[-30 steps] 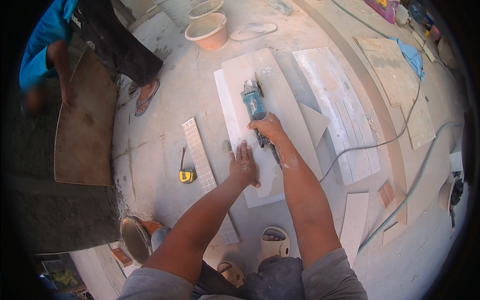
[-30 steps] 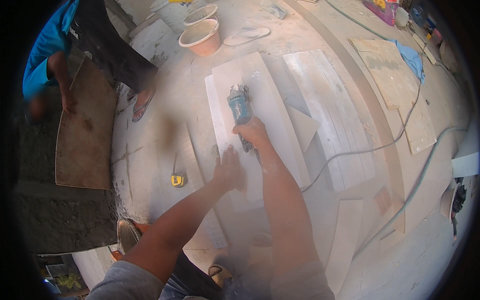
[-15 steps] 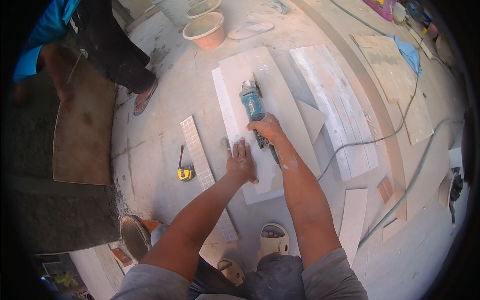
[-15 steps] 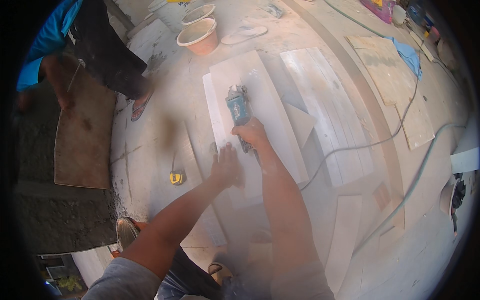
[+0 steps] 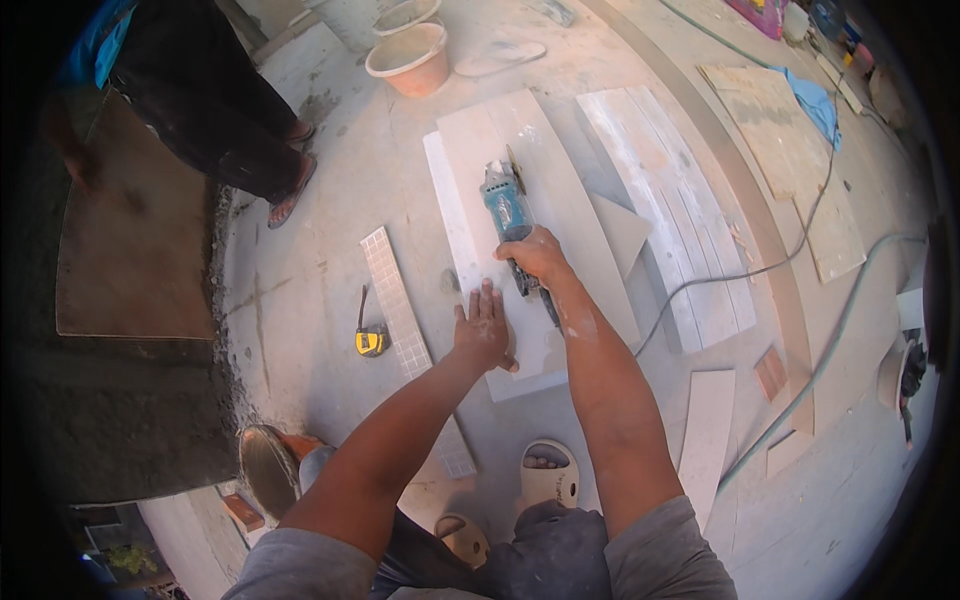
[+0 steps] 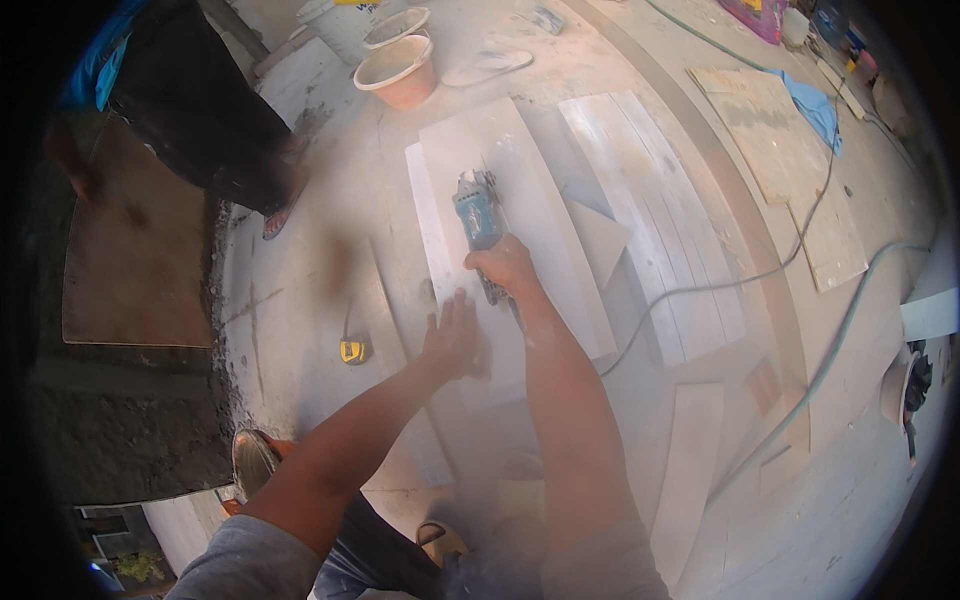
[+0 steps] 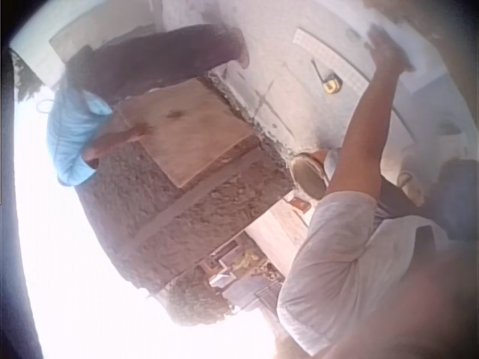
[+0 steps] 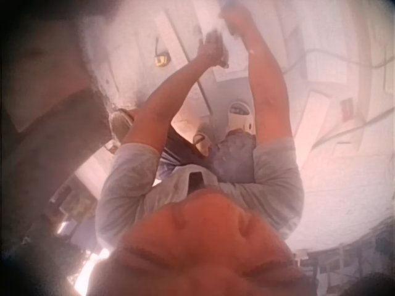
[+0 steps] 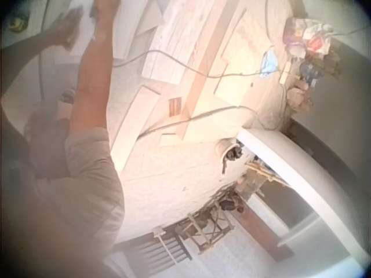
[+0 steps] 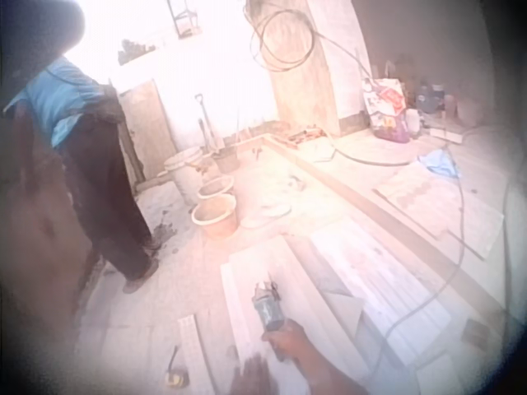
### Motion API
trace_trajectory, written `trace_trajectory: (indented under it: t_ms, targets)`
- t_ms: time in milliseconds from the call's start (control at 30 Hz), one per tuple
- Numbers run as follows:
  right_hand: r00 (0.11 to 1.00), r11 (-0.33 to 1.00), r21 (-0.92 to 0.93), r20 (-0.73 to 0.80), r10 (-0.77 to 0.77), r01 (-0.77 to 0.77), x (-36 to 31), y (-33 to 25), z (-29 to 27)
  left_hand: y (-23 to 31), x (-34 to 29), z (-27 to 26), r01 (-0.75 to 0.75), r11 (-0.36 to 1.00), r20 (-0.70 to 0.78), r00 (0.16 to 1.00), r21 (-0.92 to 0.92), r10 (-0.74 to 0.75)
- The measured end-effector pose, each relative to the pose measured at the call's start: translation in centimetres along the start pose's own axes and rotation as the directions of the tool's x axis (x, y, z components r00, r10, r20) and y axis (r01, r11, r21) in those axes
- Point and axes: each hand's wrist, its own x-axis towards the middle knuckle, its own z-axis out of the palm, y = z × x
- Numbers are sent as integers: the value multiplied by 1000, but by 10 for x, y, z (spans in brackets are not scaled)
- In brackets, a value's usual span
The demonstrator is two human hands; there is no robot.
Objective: The person uses a handheld power tool to cut a white rectangular tile on the floor. He then measures and marks the tile with a tape measure and marker before cutting it again.
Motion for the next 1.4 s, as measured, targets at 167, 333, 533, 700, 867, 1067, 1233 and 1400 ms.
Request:
trace_trajectory:
  t_ms: [167,333,533,700,867,1067,1233,1400]
  targets:
    - [1000,1000,14,-3,-13,13,-7,0,-1,4,-3,-9,15,1000,28,999,17,-16]
    - [1000,1000,14,-14,-1,1,-12,-1,-1,5,1,-1,38,999,51,998,37,-40]
    - [1000,1000,9,-3,-2,2,-16,1,-3,3,0,3,-2,998,-29,1000,59,4]
    - [1000,1000,5,2,0,0,-20,3,-3,8,0,-10,50,996,108,992,73,-58]
    - [1000,1000,21,-1,3,-3,-28,8,-4,7,1,-8,46,994,96,994,94,-55]
    - [999,999,27,-19,-36,36,-27,15,1,4,5,0,42,995,74,996,96,-49]
    - [999,997,55,-21,-47,48,-30,22,2,7,4,-6,54,993,82,995,106,-63]
    - [1000,1000,26,-20,-5,6,-35,20,1,12,7,-13,68,990,107,991,124,-82]
